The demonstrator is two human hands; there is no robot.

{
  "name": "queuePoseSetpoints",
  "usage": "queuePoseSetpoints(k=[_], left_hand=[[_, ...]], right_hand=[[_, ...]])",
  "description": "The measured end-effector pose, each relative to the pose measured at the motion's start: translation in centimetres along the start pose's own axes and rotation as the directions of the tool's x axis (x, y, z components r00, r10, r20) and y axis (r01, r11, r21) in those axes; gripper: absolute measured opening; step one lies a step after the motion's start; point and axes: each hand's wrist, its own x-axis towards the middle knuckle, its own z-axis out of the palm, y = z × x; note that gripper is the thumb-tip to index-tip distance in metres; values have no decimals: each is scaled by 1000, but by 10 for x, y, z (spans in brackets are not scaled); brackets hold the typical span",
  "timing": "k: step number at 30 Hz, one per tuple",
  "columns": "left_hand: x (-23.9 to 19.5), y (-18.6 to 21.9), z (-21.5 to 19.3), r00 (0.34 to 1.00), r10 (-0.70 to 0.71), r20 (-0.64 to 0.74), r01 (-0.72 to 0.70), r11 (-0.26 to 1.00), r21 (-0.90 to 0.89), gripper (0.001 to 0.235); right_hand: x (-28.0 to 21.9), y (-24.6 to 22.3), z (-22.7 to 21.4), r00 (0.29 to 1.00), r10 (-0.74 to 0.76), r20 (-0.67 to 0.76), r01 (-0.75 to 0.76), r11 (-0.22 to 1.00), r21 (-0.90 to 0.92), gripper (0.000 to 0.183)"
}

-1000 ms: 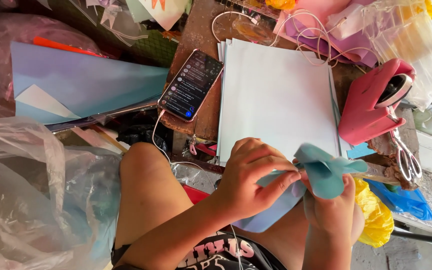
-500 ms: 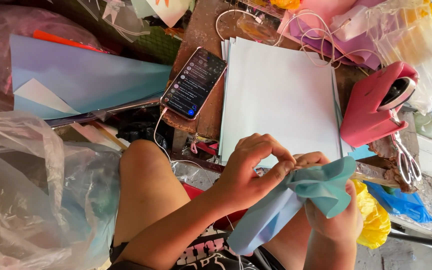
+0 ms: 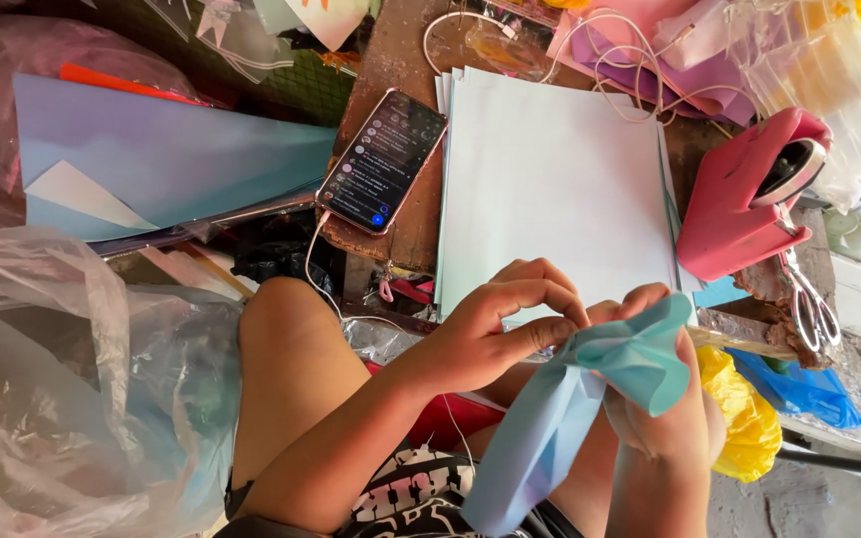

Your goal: The person folds a light blue sheet of paper into a flower shape by hand. They fold the paper in half, then into quarters, and finally shape it into a flower.

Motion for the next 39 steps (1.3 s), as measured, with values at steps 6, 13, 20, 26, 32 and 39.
queuePoseSetpoints(k=[6,13,20,26,32,39], left_hand=[[-6,-7,-1,999,-48,16,48,999,16,26],[-10,-58,2,999,13,-51,-20,989,-146,22],[-13,-47,-24,839,-238,-489,-46,865,-500,29],[-11,-44,-30,765,-242,-597,-168,819,-549,29],[-8,-24,1,846,-159,-509,-167,827,-537,25],[-15,-25,11,875,-173,-452,-101,848,-520,30]], right_hand=[[3,-1,16,991,-99,-87,81,979,-189,36],[7,19,6,983,-185,-21,173,952,-253,33],[-28,5,-59,981,-190,34,172,782,-599,25],[-79,80,-98,995,-41,-88,12,953,-303,19],[-171,179,-120,993,-105,-45,105,994,8,20],[-253,227,-145,993,-121,-8,121,989,89,37]])
